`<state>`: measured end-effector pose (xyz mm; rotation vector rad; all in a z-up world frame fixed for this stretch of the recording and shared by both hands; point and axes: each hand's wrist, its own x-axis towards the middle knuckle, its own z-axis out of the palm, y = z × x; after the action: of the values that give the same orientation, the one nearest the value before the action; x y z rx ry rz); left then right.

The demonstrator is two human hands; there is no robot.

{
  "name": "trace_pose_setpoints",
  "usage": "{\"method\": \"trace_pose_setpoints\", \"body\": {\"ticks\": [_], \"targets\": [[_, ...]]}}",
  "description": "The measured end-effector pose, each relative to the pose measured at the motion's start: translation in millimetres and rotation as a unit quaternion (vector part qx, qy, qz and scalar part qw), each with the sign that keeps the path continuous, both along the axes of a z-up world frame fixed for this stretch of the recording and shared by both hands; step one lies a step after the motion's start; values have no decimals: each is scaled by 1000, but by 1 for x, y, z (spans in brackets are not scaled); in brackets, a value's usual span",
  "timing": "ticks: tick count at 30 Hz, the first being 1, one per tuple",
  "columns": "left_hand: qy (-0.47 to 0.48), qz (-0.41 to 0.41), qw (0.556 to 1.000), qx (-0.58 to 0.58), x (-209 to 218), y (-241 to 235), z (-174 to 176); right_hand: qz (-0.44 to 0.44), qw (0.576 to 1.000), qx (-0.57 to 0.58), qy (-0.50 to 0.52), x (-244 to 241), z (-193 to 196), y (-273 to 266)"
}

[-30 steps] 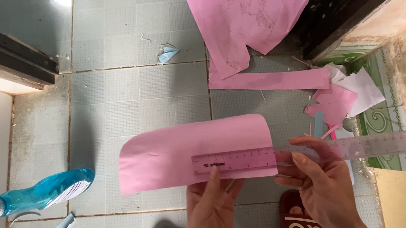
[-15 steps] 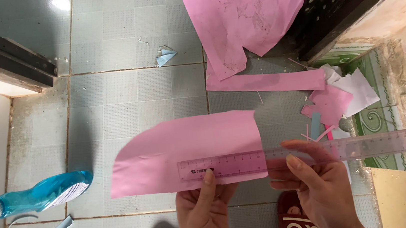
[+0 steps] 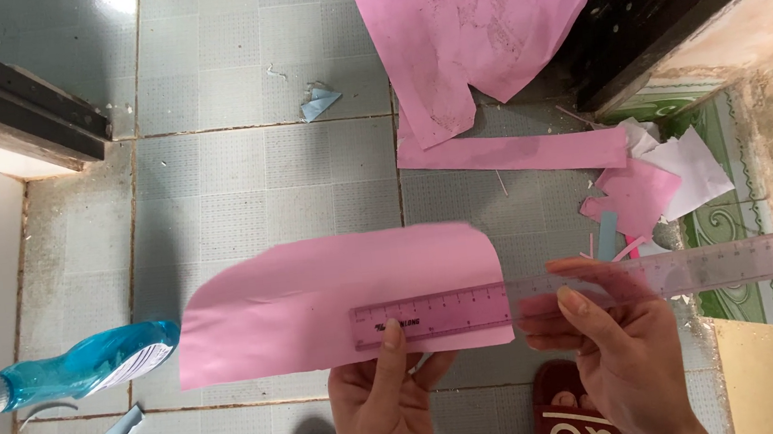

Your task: The person measures and cuts pink paper using a ruler and scissors.

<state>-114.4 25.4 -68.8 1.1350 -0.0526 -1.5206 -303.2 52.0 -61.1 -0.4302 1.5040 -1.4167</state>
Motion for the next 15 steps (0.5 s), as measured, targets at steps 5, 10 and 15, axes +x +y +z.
{"method": "trace_pose_setpoints", "body": {"ticks": [5, 10, 15], "targets": [[-4, 8, 1000, -11, 2, 0, -2, 2, 1000, -11, 0, -2, -5, 2], [-13, 7, 1000, -6, 2, -3, 3, 4, 1000, -19, 5, -2, -3, 3], [-17, 21, 1000, -1, 2, -2, 1, 4, 1000, -24, 7, -4, -6, 3]]}}
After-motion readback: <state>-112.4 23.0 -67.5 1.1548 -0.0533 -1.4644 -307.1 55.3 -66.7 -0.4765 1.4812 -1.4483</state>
